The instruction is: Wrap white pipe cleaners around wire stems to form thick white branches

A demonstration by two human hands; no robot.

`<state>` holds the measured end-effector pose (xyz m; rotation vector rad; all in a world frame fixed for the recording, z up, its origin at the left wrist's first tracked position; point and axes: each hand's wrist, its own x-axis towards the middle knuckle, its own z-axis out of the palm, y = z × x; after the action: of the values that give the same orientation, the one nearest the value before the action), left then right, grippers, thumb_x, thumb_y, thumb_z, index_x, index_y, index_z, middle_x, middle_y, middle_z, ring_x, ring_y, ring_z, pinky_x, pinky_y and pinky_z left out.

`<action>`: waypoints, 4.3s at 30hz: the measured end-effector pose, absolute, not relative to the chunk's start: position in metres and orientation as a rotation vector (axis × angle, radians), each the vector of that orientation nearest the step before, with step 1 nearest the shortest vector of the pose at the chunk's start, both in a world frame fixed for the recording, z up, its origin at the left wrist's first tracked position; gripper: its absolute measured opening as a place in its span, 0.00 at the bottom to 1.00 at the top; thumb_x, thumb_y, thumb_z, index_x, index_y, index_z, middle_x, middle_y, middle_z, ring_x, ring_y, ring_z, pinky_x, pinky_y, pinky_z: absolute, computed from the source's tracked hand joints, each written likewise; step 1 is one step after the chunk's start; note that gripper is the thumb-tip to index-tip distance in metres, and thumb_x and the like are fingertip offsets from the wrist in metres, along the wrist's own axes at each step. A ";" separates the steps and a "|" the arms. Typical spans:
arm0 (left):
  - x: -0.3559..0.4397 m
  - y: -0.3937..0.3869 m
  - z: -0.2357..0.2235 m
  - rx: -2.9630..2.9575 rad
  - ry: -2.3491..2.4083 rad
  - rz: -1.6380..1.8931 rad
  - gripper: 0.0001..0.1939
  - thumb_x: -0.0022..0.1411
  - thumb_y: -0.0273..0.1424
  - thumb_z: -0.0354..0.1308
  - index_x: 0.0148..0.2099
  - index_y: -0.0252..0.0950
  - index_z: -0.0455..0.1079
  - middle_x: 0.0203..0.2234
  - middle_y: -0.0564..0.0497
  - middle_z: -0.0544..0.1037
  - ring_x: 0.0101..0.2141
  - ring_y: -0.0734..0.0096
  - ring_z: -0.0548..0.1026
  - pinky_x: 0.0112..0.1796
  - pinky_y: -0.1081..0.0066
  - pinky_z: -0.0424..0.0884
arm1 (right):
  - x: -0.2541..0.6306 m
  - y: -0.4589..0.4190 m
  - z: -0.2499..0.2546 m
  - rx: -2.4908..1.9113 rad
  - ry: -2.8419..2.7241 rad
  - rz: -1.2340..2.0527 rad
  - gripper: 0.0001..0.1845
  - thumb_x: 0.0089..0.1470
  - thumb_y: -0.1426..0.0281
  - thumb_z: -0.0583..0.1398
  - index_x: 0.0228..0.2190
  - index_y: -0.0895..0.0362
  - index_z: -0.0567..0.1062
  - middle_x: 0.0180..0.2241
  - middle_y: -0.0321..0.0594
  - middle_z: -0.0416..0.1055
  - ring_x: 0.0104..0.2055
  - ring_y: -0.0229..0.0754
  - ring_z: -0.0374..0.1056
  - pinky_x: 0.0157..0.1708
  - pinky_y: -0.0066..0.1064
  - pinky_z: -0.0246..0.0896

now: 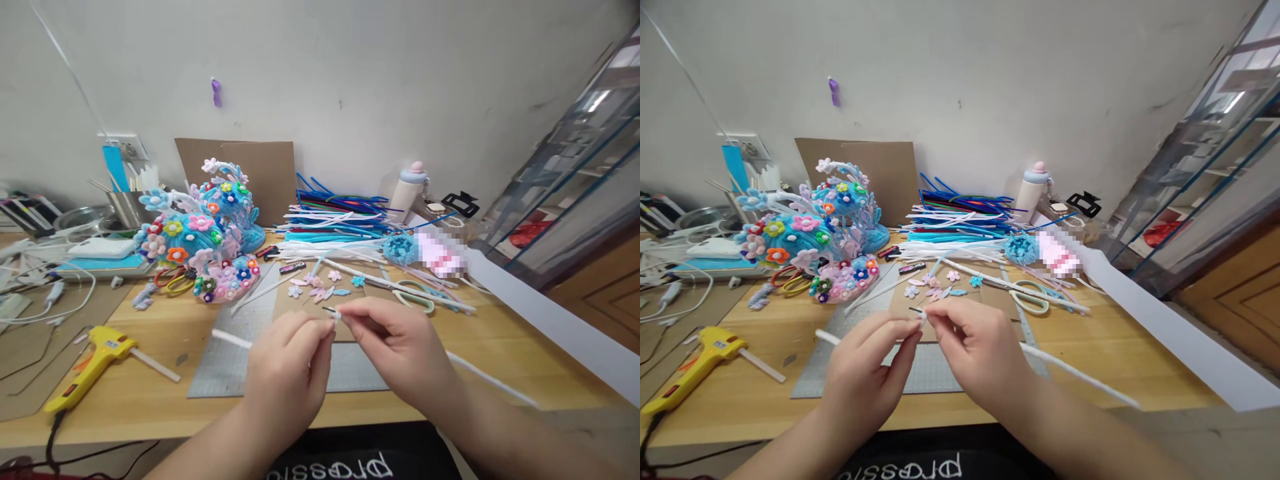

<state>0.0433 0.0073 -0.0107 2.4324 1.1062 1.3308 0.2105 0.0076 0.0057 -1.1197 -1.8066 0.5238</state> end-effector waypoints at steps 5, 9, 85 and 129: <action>0.034 0.014 0.010 2.808 1.096 1.112 0.07 0.59 0.21 0.53 0.33 0.33 0.71 0.27 0.48 0.76 0.29 0.67 0.69 0.32 0.66 0.64 | 0.217 0.004 0.007 -1.248 -2.201 0.207 0.09 0.58 0.71 0.54 0.33 0.56 0.75 0.30 0.37 0.74 0.32 0.42 0.69 0.30 0.33 0.55; 0.025 0.032 0.016 2.632 0.893 0.967 0.06 0.60 0.25 0.56 0.31 0.36 0.73 0.25 0.52 0.76 0.30 0.70 0.71 0.33 0.69 0.64 | 0.221 0.000 0.011 -1.188 -2.292 0.482 0.07 0.57 0.72 0.55 0.33 0.54 0.74 0.31 0.33 0.75 0.32 0.38 0.68 0.31 0.30 0.55; 0.029 0.035 -0.012 2.439 0.750 0.963 0.09 0.66 0.30 0.49 0.34 0.37 0.70 0.23 0.54 0.71 0.28 0.73 0.68 0.31 0.71 0.58 | 0.231 -0.017 0.008 -1.177 -1.968 0.902 0.09 0.56 0.72 0.55 0.35 0.53 0.76 0.29 0.35 0.75 0.30 0.37 0.70 0.28 0.25 0.64; 0.032 0.035 -0.016 2.252 0.707 0.888 0.10 0.64 0.30 0.51 0.30 0.36 0.69 0.22 0.54 0.72 0.26 0.74 0.68 0.30 0.73 0.60 | 0.228 -0.017 0.002 -1.252 -2.065 0.902 0.09 0.58 0.70 0.54 0.35 0.54 0.75 0.29 0.35 0.74 0.30 0.37 0.69 0.29 0.26 0.61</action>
<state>0.0318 0.0349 -0.0163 2.2519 0.7073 0.8875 0.2285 -0.0174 0.0016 -1.2525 -2.0654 0.9015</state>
